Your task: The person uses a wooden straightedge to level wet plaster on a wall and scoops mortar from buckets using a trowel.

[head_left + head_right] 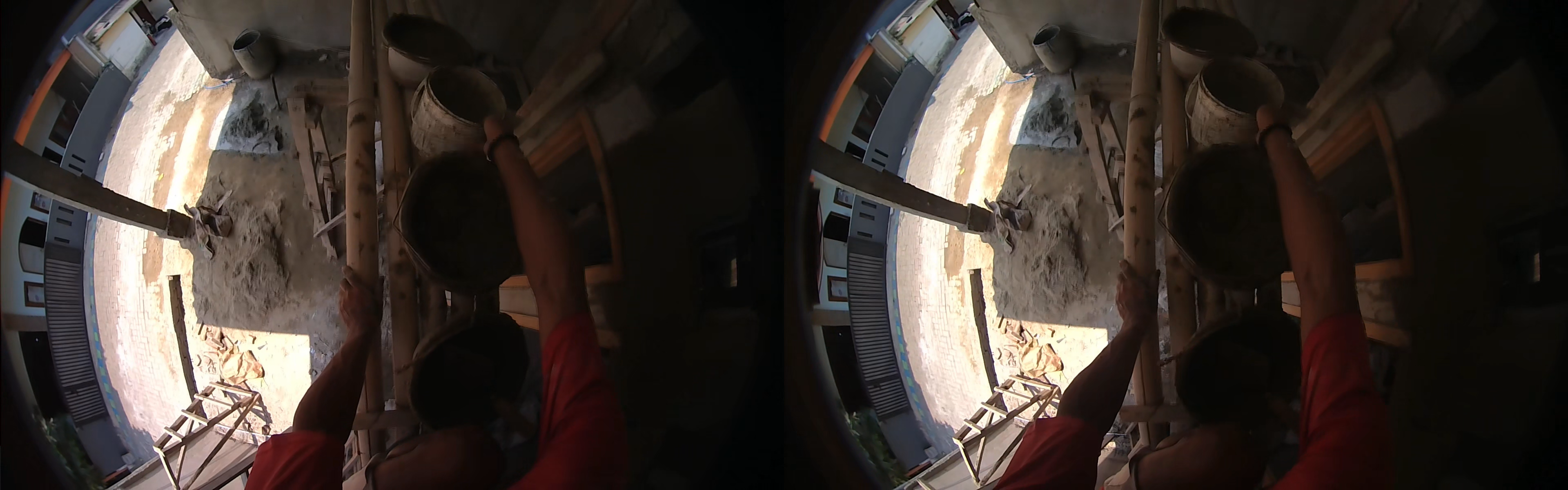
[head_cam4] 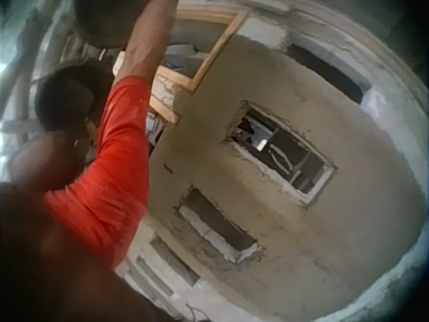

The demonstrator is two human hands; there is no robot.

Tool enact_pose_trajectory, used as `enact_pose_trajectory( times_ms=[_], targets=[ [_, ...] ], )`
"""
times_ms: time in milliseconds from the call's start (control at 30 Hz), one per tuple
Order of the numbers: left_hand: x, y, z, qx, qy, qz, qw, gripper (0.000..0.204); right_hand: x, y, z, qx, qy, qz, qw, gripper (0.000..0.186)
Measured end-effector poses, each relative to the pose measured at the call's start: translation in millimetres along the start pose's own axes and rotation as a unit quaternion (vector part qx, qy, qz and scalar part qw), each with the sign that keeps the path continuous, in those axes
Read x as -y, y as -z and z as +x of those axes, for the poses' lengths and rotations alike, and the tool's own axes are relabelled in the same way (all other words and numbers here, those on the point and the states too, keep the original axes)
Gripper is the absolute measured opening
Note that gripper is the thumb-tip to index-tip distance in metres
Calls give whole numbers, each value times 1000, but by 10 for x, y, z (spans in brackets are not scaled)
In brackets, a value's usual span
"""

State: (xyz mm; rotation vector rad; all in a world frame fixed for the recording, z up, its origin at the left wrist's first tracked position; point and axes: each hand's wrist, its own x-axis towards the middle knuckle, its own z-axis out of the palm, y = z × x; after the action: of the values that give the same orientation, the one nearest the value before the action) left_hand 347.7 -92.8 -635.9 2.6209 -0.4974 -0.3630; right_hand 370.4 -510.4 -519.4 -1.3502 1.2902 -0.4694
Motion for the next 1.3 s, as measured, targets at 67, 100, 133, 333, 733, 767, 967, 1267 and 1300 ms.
enact_pose_trajectory(
  times_ms=[67,100,133,333,733,767,967,1267,1300],
  targets=[
    [-6,-6,12,2,-2,-2,1000,78,-26,11,50,-32,38,-83,995,52],
    [-42,20,26,6,3,-2,1000,78,-33,3,80,-44,61,-143,987,52],
    [-59,29,21,9,7,-3,1000,77,-58,3,96,-53,81,-221,971,51],
    [20,-48,-8,-6,-4,14,1000,77,-104,234,50,-101,168,-625,756,50],
    [-125,-39,-36,-4,-17,-13,1000,76,282,2816,-316,-167,227,-435,855,47],
    [-106,-78,-62,2,-17,-14,1000,76,257,3043,-392,-142,189,-254,938,42],
    [159,-26,-56,-26,-10,-6,1000,76,422,3040,-1977,-52,132,-37,989,47],
    [98,-103,-132,-36,-39,3,999,79,61,3659,-3316,-31,141,-313,939,43],
    [89,-104,-111,-36,-33,4,999,80,51,3646,-3448,-49,188,-437,878,43]
  ],
)
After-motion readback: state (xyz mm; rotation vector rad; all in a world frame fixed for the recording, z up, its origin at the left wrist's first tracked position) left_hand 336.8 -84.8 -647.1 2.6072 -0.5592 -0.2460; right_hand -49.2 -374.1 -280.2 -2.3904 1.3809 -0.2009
